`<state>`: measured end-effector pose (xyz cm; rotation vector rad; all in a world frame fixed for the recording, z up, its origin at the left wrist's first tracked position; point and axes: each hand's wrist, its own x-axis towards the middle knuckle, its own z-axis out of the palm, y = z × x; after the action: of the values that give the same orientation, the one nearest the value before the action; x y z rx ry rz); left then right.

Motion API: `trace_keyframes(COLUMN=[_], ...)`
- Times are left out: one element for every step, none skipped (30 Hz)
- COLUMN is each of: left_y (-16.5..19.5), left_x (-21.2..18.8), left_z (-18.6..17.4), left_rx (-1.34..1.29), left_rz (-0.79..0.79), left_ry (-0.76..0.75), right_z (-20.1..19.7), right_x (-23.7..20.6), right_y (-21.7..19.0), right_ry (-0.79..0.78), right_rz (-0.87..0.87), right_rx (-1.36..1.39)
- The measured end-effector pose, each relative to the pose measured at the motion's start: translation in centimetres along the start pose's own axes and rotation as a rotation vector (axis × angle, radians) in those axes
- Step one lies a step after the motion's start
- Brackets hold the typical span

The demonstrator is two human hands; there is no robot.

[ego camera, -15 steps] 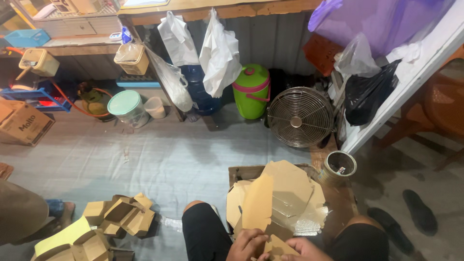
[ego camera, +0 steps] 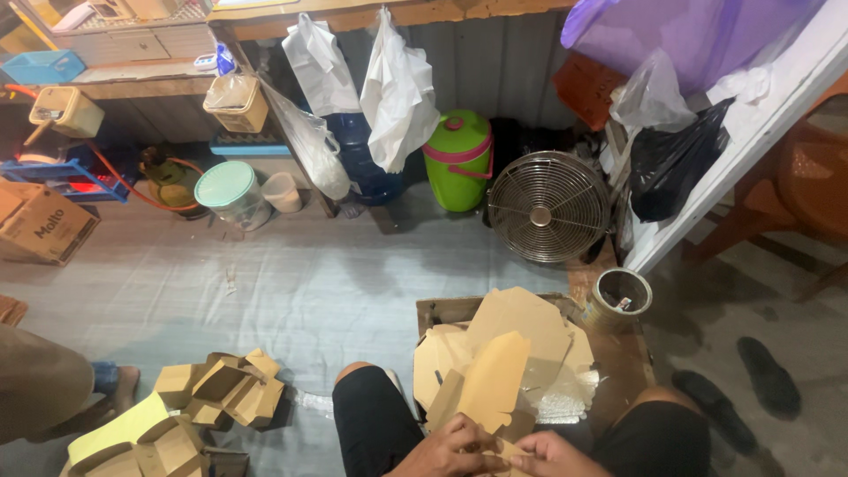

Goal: The person sits on the floor and folds flat kraft paper takeout box blanks into open food boxes by hand, creasing the sides and tucking the tabs, then sets each finished box on a growing pile beside them.

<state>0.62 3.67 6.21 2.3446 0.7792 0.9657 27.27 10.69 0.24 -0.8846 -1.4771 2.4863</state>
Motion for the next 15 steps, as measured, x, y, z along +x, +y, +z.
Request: trace_keyframes(left_y=[0.4, 0.8, 1.2, 1.8, 2.4, 2.7, 2.9, 3.1, 3.3, 3.4, 3.5, 3.6, 3.7, 3.7, 3.7], left_x=[0.6, 1.2, 1.7, 2.1, 2.4, 2.8, 3.2, 3.6, 3.9, 4.1, 3.9, 3.6, 3.3, 3.5, 3.5], left_z=[-0.6, -1.2, -1.6, -1.8, -1.8, -2.1, -2.4, -2.5, -2.6, -2.7, -2.9, -3.2, -3.4, -3.2, -3.1], left_rx=[-0.013, -0.029, -0.047, -0.069, -0.088, -0.103, -0.115, -0.124, -0.133, -0.140, -0.131, -0.122, -0.113, -0.102, -0.089], left_rz=[0.001, -0.030, -0.063, -0.100, -0.103, -0.101, -0.097, -0.100, -0.103, -0.107, -0.119, -0.131, -0.142, -0.145, -0.147], left_ry=[-0.020, -0.035, -0.048, -0.062, -0.039, -0.016, 0.008, 0.014, 0.021, 0.028, 0.020, 0.012, 0.003, -0.011, -0.025], right_z=[-0.1, -0.3, -0.5, -0.5, -0.4, -0.5, -0.6, -0.7, -0.7, -0.8, -0.6, -0.2, 0.0, -0.1, -0.1], right_x=[-0.1, -0.3, -0.5, -0.9, -1.3, -1.3, -1.4, -1.4, -1.5, -1.5, -1.3, -1.1, -0.8, -0.9, -0.8], right_y=[0.0, -0.3, -0.5, -0.5, -0.4, -0.5, -0.6, -0.7, -0.7, -0.7, -0.5, -0.3, -0.2, -0.1, 0.0], right_ry=[0.011, 0.018, 0.024, 0.030, 0.055, 0.081, 0.108, 0.099, 0.089, 0.077, 0.089, 0.101, 0.113, 0.118, 0.123], right_rz=[-0.012, -0.024, -0.033, -0.037, -0.009, 0.013, 0.033, 0.018, 0.002, -0.015, -0.016, -0.017, -0.018, -0.020, -0.023], right_rx=[-0.029, -0.032, -0.034, -0.032, 0.005, 0.039, 0.070, 0.065, 0.060, 0.055, 0.066, 0.077, 0.087, 0.078, 0.068])
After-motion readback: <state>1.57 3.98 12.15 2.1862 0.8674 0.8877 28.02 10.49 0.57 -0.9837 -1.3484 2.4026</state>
